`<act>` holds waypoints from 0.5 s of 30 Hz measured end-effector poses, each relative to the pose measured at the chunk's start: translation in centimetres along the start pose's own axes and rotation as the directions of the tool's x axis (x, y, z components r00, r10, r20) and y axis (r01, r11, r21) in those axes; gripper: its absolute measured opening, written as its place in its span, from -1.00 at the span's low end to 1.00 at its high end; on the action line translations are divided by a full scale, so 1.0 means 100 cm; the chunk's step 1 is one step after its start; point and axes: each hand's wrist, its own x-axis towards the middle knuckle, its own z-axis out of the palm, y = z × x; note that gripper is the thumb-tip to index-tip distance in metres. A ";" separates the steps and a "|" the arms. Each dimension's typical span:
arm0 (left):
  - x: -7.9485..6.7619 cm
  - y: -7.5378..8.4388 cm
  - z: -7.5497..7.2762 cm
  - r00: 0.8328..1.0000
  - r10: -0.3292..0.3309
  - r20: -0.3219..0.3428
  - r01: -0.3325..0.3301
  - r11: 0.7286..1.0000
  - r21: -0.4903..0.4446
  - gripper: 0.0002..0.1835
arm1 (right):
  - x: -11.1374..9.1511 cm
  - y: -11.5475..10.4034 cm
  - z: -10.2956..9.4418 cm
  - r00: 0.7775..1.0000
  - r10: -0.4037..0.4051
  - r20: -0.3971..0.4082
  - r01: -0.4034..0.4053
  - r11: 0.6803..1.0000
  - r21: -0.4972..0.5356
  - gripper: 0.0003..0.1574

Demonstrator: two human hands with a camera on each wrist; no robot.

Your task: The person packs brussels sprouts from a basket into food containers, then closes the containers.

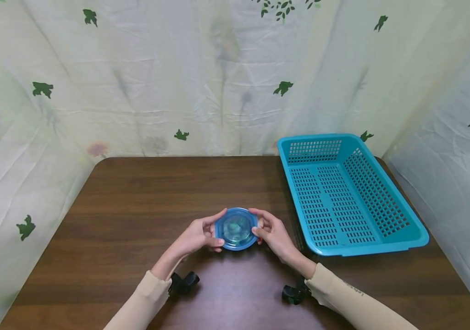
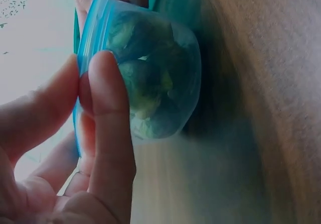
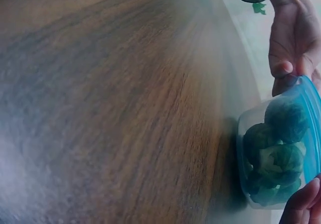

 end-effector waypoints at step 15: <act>0.001 -0.001 -0.011 0.990 0.024 0.142 -0.021 1.000 -0.018 -0.12 | -0.005 0.009 -0.002 0.994 -0.040 0.102 0.037 0.999 0.025 -0.36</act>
